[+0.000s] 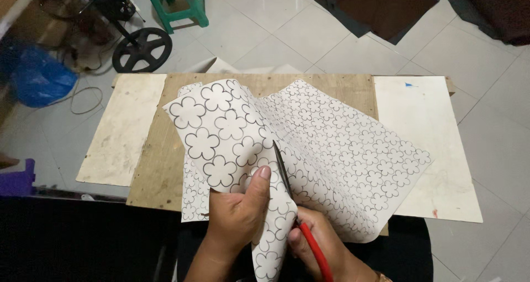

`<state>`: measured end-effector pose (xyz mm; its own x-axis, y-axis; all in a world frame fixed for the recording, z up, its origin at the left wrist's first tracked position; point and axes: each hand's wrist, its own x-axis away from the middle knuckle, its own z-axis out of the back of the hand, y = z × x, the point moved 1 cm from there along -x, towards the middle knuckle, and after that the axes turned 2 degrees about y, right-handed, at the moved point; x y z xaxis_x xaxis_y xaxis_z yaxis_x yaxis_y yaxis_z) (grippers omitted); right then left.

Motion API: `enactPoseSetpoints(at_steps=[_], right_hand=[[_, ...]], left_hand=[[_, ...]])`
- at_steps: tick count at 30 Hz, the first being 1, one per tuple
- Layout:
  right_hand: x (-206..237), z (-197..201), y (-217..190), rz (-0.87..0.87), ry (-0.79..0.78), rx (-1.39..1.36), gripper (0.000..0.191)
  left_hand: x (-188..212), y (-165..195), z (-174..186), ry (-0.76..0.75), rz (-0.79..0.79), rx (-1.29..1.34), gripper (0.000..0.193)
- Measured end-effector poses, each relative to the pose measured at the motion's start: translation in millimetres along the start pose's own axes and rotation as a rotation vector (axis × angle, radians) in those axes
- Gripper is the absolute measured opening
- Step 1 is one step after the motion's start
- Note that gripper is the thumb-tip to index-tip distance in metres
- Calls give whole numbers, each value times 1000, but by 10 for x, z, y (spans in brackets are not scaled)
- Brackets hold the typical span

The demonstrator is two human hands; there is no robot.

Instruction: The person cuts a large sheet of white patterned material marked with drawn outlines using red-handled scissors, following the drawn lines to separate a shaped piece. They reposition and turn the sheet repeatedly on a wooden work board as they cut, with cut pieces accumulating on the table.

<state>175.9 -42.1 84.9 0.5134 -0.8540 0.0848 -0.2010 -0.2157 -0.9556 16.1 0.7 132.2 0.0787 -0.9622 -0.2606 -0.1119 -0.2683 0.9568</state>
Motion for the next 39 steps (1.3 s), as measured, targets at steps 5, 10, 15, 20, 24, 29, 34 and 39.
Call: enactPoseSetpoints(at_steps=[5,10,15,20,24,29,34,39], right_hand=[[49,-16,-95,-16,-59,-17,85],[-8,-49,-166,122,-85,28,90],[4,-72,-107,59,-39,-11,90],[43,-61,-63,41,-21,18,87],[75,-69,-44,-49,36,3,80],[59,-120,44,-90,103,5,74],[52,-139,138,14,133,83,72],[15,-161,215,5,126,31,73]], left_hand=[[33,-61,25,10,81,87,29],[55,-100,25,-34,88,121,30],[74,-108,19,-31,74,79,30],[89,-134,4,1,65,24,29],[94,-162,-17,13,86,78,29],[103,-183,-43,18,62,84,29],[103,-187,-41,9,83,91,29],[103,-174,-53,12,67,37,28]])
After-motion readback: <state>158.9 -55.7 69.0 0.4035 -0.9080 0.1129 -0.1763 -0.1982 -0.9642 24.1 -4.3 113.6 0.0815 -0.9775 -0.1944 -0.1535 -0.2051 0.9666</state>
